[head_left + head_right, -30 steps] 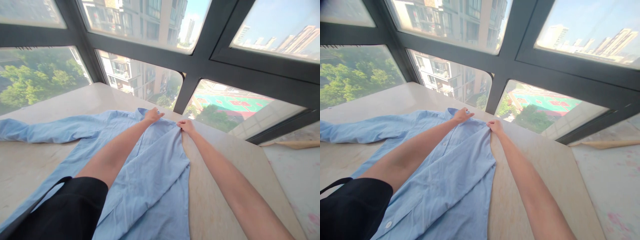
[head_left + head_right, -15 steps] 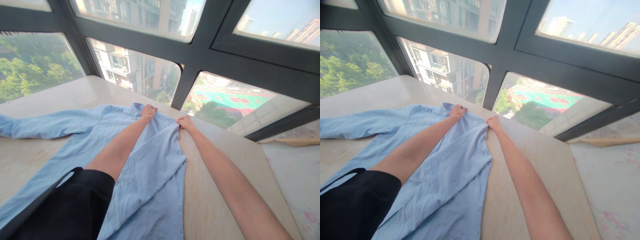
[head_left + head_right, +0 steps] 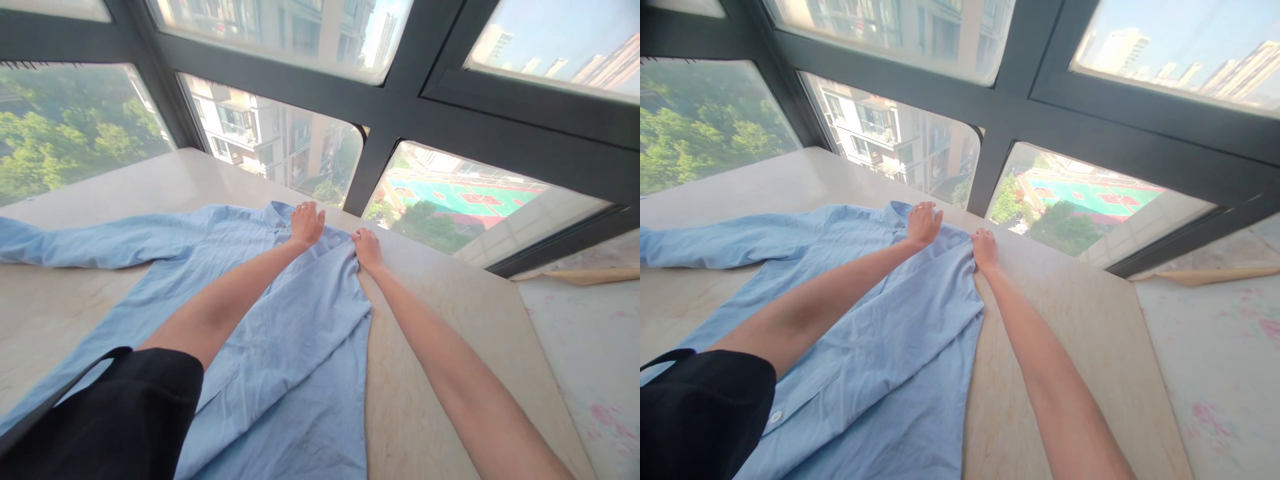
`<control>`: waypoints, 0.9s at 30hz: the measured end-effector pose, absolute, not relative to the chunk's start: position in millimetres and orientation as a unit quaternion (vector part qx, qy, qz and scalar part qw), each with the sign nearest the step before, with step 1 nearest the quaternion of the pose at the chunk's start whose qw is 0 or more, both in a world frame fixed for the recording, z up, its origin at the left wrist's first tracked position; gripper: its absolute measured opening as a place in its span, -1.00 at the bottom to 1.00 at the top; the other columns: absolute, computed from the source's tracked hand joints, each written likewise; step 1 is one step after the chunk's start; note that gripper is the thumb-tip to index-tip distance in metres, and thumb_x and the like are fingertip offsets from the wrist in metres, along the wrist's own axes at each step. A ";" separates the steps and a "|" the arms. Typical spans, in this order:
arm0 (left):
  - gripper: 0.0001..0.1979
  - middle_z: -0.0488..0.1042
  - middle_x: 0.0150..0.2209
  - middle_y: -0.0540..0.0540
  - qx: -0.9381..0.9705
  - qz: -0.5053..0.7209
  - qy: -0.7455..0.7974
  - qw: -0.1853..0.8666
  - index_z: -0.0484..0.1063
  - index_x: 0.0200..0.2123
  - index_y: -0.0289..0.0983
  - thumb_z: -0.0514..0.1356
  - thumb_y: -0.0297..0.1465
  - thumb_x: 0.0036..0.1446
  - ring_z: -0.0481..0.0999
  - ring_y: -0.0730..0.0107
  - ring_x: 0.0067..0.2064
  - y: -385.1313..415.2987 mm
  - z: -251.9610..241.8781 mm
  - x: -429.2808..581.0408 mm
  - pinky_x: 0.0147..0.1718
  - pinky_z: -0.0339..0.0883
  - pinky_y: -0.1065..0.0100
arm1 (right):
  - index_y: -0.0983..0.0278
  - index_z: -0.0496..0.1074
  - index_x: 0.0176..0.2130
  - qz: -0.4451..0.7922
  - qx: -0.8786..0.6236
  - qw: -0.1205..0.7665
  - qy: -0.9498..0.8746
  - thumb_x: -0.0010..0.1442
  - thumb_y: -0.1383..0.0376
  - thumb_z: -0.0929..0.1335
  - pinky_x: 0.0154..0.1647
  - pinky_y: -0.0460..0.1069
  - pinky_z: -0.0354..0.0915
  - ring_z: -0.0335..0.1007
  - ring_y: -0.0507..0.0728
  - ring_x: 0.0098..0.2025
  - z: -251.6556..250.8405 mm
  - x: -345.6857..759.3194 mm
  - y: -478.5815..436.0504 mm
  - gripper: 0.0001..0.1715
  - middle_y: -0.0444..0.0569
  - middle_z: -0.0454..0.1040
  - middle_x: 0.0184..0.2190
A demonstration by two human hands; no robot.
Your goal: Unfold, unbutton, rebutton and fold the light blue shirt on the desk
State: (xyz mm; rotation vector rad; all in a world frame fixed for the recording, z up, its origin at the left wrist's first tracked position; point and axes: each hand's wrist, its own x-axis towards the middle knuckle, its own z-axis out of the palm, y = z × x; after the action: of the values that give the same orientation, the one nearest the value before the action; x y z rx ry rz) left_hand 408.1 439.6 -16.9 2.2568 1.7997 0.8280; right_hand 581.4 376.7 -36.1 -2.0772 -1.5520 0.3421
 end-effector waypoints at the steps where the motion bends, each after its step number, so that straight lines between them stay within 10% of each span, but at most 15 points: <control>1: -0.60 0.39 0.14 -0.29 0.771 0.268 0.573 0.071 0.30 0.10 -0.30 -0.08 -0.22 0.36 0.30 0.02 0.19 428.3 -14.0 412.7 0.11 0.14 0.11 | 0.28 0.42 -0.09 0.147 -0.770 0.275 -0.557 0.32 0.24 0.25 0.01 0.01 0.23 0.36 0.21 0.02 -33.5 584.2 376.9 -0.75 0.13 0.46 -0.05; 11: -0.51 0.06 0.39 -0.25 0.944 0.063 0.312 0.087 0.14 0.29 -0.34 -0.14 -0.41 0.34 -0.08 0.14 0.42 384.6 -19.1 433.5 0.29 -0.04 0.04 | 0.30 0.41 -0.50 0.358 -0.777 0.236 -0.461 0.10 0.34 0.41 -0.54 -0.11 0.30 0.42 0.04 -0.56 -15.6 600.6 335.3 -0.83 -0.06 0.49 -0.58; 27: -0.42 -0.19 0.45 -0.07 0.959 0.021 0.281 0.030 0.09 0.35 -0.15 -0.22 -0.14 0.34 0.11 0.08 0.35 401.4 -29.7 431.0 0.14 0.07 0.04 | 0.31 0.39 -0.62 0.403 -0.749 0.134 -0.509 0.06 0.30 0.35 -0.67 -0.14 -0.01 0.09 -0.07 -0.74 -15.7 595.3 269.9 -0.74 -0.19 0.28 -0.81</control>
State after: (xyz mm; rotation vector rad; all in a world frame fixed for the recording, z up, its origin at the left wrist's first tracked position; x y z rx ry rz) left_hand 431.0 401.4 -29.7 2.9578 0.8652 0.0655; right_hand 595.3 269.9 -15.7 -2.1712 -1.4744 1.1668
